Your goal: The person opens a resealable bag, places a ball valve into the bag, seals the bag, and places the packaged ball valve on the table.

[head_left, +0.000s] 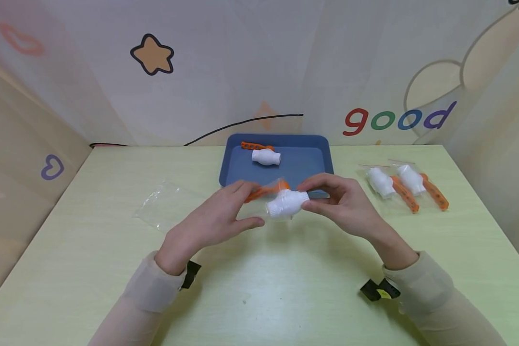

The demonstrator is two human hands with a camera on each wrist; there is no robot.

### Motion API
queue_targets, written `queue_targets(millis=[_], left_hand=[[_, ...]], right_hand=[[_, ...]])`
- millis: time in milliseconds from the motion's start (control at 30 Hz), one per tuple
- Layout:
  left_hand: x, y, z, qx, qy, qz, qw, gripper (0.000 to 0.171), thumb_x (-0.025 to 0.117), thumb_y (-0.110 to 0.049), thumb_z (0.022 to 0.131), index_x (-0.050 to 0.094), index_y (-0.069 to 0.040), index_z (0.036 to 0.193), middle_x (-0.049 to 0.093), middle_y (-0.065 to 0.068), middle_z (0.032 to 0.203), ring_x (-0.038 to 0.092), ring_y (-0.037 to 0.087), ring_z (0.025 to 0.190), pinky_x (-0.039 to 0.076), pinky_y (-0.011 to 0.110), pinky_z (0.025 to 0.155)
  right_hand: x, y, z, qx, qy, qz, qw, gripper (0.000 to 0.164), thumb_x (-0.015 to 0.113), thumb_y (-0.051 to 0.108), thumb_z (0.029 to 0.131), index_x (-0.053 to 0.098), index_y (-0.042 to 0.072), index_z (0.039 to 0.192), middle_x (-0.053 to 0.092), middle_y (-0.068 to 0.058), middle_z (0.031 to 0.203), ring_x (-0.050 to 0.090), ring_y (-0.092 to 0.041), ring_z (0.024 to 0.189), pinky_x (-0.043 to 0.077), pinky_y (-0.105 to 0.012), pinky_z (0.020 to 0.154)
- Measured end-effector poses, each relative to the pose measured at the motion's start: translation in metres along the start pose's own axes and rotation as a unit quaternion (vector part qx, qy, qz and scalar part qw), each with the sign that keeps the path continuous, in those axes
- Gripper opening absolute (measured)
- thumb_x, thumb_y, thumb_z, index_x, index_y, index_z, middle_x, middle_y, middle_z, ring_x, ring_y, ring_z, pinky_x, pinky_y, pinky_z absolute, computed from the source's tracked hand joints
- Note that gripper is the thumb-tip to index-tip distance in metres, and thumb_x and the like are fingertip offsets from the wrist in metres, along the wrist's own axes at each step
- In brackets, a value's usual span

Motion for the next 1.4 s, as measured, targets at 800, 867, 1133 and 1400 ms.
queue_targets(millis=[800,867,1133,1400], left_hand=[[0.004,-0.007,-0.001,0.007,0.002,0.004,1.0,0.067,0.078,-0.041,0.093,0.051,-0.003,0.142,0.056,0.008,0.136,0.056,0.024,0.123,0.048,0.041,0.102],[0.004,-0.008,-0.001,0.014,0.0,0.007,0.9999,0.068,0.078,-0.042,0.093,0.052,-0.003,0.142,0.056,0.008,0.135,0.056,0.024,0.122,0.049,0.041,0.101],[0.005,-0.01,-0.001,0.027,-0.006,0.015,0.9995,0.07,0.079,-0.043,0.091,0.052,-0.003,0.142,0.057,0.007,0.134,0.056,0.023,0.121,0.049,0.04,0.101],[0.006,-0.012,-0.001,0.028,-0.005,0.009,0.9996,0.071,0.077,-0.048,0.091,0.053,-0.005,0.143,0.057,0.004,0.134,0.055,0.022,0.122,0.048,0.04,0.101]], right_hand=[[0.008,-0.003,-0.002,0.026,0.009,0.004,1.0,0.029,0.075,-0.016,0.085,0.069,-0.006,0.112,0.063,-0.019,0.118,0.065,-0.028,0.11,0.058,-0.041,0.086],[0.009,-0.003,-0.002,0.027,0.009,0.001,1.0,0.03,0.076,-0.015,0.084,0.069,-0.006,0.111,0.063,-0.018,0.119,0.065,-0.028,0.111,0.058,-0.04,0.086],[0.011,-0.002,-0.002,0.031,0.012,-0.01,0.999,0.031,0.077,-0.016,0.082,0.07,-0.005,0.111,0.064,-0.017,0.117,0.066,-0.028,0.109,0.059,-0.04,0.085],[0.014,-0.001,-0.003,0.034,0.017,-0.007,0.999,0.032,0.079,-0.017,0.081,0.071,-0.004,0.109,0.065,-0.017,0.112,0.067,-0.03,0.103,0.059,-0.041,0.083]])
Point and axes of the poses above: each hand's wrist, its own z-axis towards the middle knuckle, its own x-axis out of the palm, y = z × x, the point moved 6 cm from there along z, towards the middle knuckle
